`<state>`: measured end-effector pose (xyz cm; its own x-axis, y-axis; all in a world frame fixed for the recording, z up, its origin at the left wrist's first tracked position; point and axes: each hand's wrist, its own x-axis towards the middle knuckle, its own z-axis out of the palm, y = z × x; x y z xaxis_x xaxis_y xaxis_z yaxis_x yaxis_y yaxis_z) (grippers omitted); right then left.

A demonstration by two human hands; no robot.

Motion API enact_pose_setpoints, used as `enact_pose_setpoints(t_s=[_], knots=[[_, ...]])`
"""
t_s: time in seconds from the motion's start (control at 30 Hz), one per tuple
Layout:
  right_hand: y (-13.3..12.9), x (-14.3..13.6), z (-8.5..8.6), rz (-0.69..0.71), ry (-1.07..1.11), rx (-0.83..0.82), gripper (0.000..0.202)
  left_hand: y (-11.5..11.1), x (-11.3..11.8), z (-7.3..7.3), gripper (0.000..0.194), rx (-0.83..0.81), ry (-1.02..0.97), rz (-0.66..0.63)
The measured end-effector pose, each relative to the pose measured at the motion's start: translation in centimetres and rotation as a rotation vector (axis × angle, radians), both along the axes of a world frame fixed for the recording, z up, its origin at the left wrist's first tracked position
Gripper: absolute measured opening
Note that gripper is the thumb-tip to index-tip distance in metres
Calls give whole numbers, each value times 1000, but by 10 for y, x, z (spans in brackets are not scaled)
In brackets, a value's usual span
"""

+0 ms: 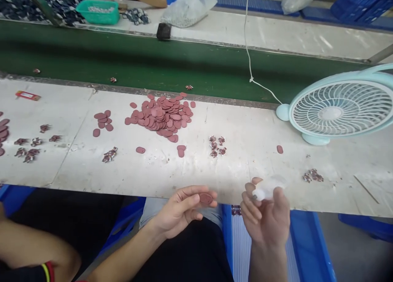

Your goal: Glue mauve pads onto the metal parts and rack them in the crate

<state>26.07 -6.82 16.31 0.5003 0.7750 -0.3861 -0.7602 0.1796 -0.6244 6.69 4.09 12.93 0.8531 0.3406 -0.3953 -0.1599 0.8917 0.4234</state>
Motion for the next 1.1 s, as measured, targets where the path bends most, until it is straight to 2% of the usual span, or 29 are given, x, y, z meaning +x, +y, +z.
enact_pose_setpoints(t_s=[0.13,0.27,0.33,0.4,0.6,0.83,0.93,1.03,1.1], knots=[[1,-29,9,78,-200,-126,35,-4,7,-4,16,141,103,37],[3,-48,6,157,-262,-100,34,-10,11,-3,18,398,243,64],[6,-58,5,184,-279,-76,32,-13,12,-3,18,457,272,76],[11,-66,4,162,-285,-84,29,-17,14,-3,17,418,243,83],[22,-73,1,-46,-254,-160,32,-21,18,-2,25,273,11,100],[22,-59,6,24,-161,-142,35,-18,19,-5,27,229,1,49],[17,-55,7,-10,-312,-136,39,-18,19,-6,23,150,85,101],[10,-57,5,-150,-631,-196,30,-19,19,-5,21,-13,99,115],[6,-61,1,-187,-808,-236,24,-20,19,-3,20,-63,91,114]])
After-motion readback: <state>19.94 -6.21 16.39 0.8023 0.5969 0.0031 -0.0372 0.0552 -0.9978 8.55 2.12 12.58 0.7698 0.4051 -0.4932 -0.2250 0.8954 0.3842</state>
